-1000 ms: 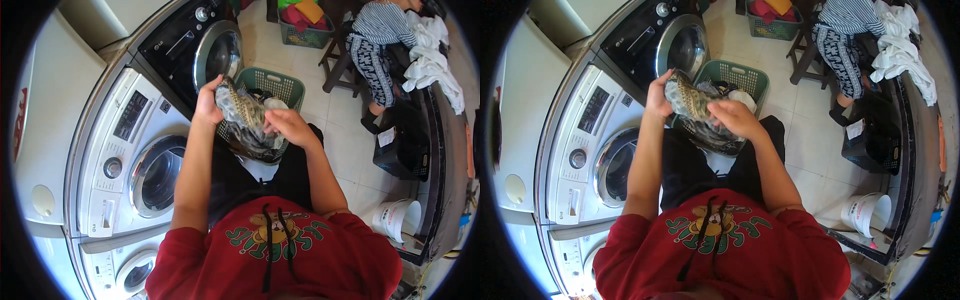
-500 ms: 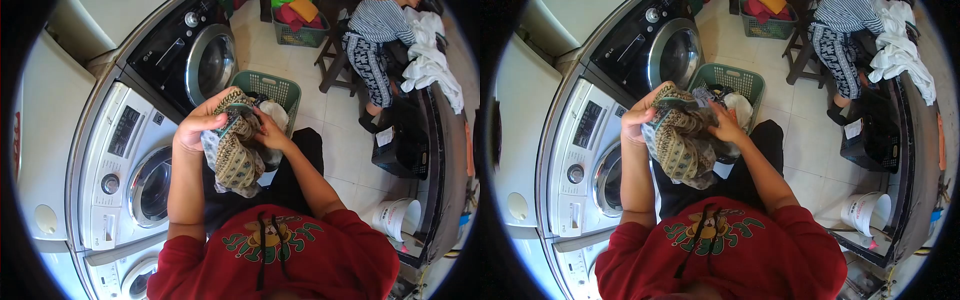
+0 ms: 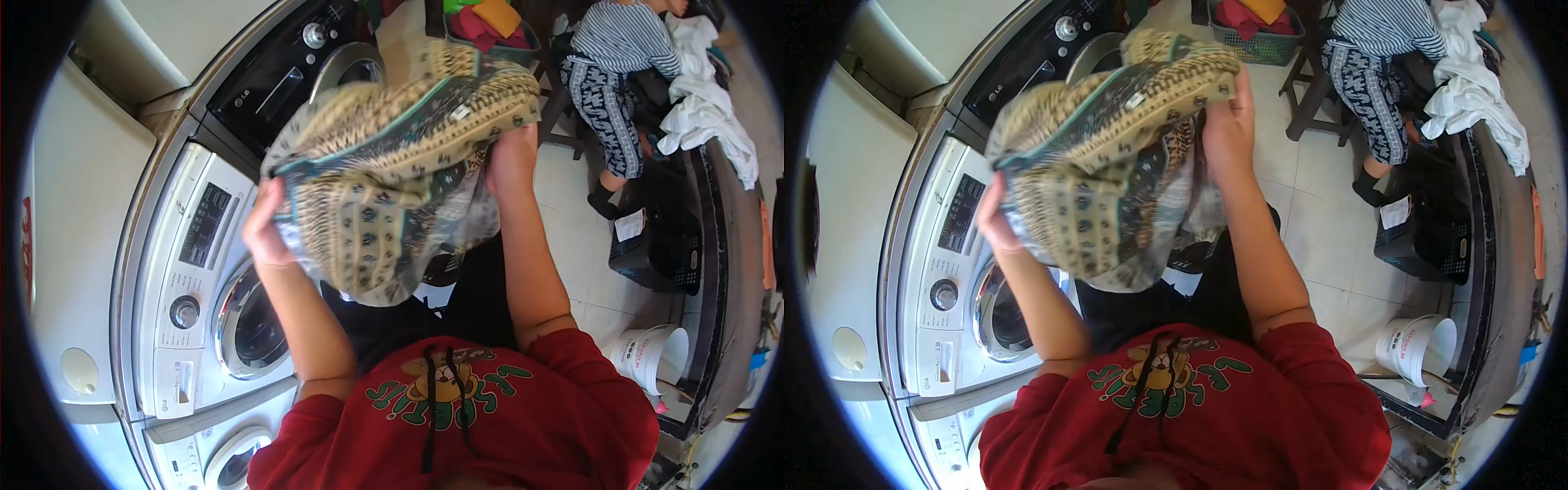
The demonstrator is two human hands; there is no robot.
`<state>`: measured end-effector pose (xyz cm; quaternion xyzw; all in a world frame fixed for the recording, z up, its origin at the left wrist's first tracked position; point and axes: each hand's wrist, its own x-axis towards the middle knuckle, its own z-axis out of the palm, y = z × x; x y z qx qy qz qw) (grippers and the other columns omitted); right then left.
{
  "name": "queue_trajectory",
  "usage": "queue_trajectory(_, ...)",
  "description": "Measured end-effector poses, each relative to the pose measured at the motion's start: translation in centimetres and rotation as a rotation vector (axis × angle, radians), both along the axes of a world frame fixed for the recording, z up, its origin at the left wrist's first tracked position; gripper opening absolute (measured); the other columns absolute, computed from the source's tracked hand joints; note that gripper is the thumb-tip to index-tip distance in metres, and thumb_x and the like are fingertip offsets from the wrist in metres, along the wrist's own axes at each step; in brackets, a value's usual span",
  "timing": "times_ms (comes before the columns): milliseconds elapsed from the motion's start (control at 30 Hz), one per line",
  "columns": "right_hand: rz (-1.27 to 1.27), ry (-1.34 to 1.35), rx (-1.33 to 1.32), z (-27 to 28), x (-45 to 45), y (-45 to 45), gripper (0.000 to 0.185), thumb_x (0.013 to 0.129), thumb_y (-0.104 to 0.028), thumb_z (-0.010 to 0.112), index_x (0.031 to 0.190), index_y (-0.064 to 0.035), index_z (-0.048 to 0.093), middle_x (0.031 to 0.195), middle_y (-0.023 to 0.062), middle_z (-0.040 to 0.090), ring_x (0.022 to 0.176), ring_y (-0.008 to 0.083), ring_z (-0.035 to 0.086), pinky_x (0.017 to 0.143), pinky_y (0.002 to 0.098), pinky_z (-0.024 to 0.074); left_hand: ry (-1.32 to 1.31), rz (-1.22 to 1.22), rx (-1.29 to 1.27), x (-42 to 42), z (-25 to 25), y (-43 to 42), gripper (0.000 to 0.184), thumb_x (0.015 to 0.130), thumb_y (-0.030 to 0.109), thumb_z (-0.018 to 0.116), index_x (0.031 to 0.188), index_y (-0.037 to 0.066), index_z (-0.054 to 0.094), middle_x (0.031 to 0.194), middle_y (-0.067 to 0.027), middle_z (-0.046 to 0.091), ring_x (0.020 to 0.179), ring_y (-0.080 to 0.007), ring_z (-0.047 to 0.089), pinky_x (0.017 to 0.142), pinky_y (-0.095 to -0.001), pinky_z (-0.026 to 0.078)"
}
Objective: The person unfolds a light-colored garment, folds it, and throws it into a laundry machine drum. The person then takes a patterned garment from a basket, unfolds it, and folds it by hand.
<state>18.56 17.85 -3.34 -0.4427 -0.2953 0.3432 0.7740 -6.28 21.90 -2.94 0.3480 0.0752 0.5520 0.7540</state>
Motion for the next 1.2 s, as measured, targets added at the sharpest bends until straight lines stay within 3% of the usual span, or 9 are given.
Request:
queue_trajectory(233,0.413,0.065,0.136,-5.8,-1.5,2.1,0.042,0.091,-0.026,0.045,0.126,-0.0033,0.041,0.120,0.0156,0.048,0.108,0.0203,0.047,0.089,0.0311,0.0386,0.078,-0.186,-0.524,3.7,-7.0,-1.0,0.035,0.088,0.021,0.040,0.110,-0.003,0.053,0.107,-0.0164,0.059,0.094,-0.0261,0.058,0.084,-0.0348,0.044)
queue_trajectory(500,0.348,-0.335,-0.150,-8.1,0.6,-1.5,0.038,0.087,-0.024,0.053,0.119,-0.0041,0.047,0.116,0.0128,0.051,0.103,0.0187,0.049,0.085,0.0283,0.0399,-0.082,-0.238,-0.538,3.3,-9.5,0.4,0.037,0.089,0.020,0.033,0.113,-0.004,0.049,0.114,-0.0201,0.054,0.100,-0.0290,0.055,0.090,-0.0387,0.041)
queue_trajectory(567,0.560,-0.176,-0.354,-9.8,0.1,-3.3,0.034,0.086,-0.023,0.055,0.113,-0.0027,0.049,0.104,0.0107,0.056,0.086,0.0141,0.055,0.068,0.0210,0.0425,-0.110,-0.241,-0.585,3.7,-11.3,0.3,0.037,0.090,0.019,0.033,0.114,-0.004,0.048,0.115,-0.0205,0.053,0.101,-0.0300,0.055,0.091,-0.0397,0.040)
queue_trajectory(767,0.726,-0.234,-0.324,-19.3,-4.5,-5.2,0.045,0.080,-0.024,0.062,0.113,0.0025,0.047,0.102,0.0108,0.057,0.089,0.0205,0.055,0.080,0.0266,0.0425,-0.014,0.078,-0.984,7.2,-11.0,-1.9,0.036,0.091,0.020,0.033,0.112,-0.004,0.049,0.115,-0.0211,0.053,0.103,-0.0306,0.053,0.093,-0.0402,0.039)
queue_trajectory(900,0.545,-0.787,-0.301,-27.6,-2.6,-3.8,0.050,0.081,-0.024,0.060,0.119,0.0036,0.044,0.106,0.0113,0.057,0.093,0.0234,0.055,0.081,0.0275,0.0421,-0.115,-0.188,-0.700,5.1,-10.6,-1.5,0.033,0.091,0.021,0.035,0.105,-0.001,0.053,0.105,-0.0151,0.059,0.097,-0.0262,0.057,0.092,-0.0400,0.040)
queue_trajectory(967,0.761,-1.188,-0.901,-21.5,-1.6,-5.3,0.049,0.083,-0.023,0.057,0.121,0.0040,0.042,0.110,0.0122,0.056,0.094,0.0224,0.056,0.081,0.0299,0.0428,-0.237,-0.289,-0.556,3.6,-8.0,-1.3,0.032,0.091,0.023,0.037,0.107,-0.001,0.053,0.108,-0.0148,0.057,0.100,-0.0249,0.055,0.094,-0.0391,0.038)
queue_trajectory(1000,0.761,-1.188,-0.899,-21.3,-1.3,-5.2,0.049,0.083,-0.023,0.057,0.121,0.0040,0.042,0.110,0.0122,0.056,0.094,0.0224,0.056,0.081,0.0299,0.0428,-0.237,-0.288,-0.554,3.1,-6.4,-1.7,0.032,0.091,0.023,0.037,0.107,-0.001,0.053,0.108,-0.0148,0.057,0.100,-0.0249,0.055,0.094,-0.0391,0.038)
queue_trajectory(1133,0.455,0.392,-0.151,-21.0,0.3,-4.4,0.028,0.088,-0.027,0.047,0.109,-0.0101,0.054,0.102,0.0085,0.060,0.093,0.0206,0.057,0.082,0.0299,0.0453,-0.363,-0.108,-0.472,2.0,-5.8,-1.9,0.037,0.091,0.026,0.036,0.113,0.000,0.051,0.116,-0.0152,0.054,0.106,-0.0264,0.052,0.096,-0.0397,0.036)
queue_trajectory(1200,0.396,0.622,-0.015,-17.5,2.2,-3.9,0.035,0.090,-0.033,0.042,0.113,-0.0100,0.052,0.107,0.0102,0.058,0.099,0.0250,0.056,0.085,0.0361,0.0448,-0.200,0.239,-0.506,1.9,-9.1,-1.0,0.041,0.090,0.030,0.037,0.116,0.000,0.049,0.119,-0.0155,0.052,0.108,-0.0273,0.051,0.098,-0.0403,0.034)
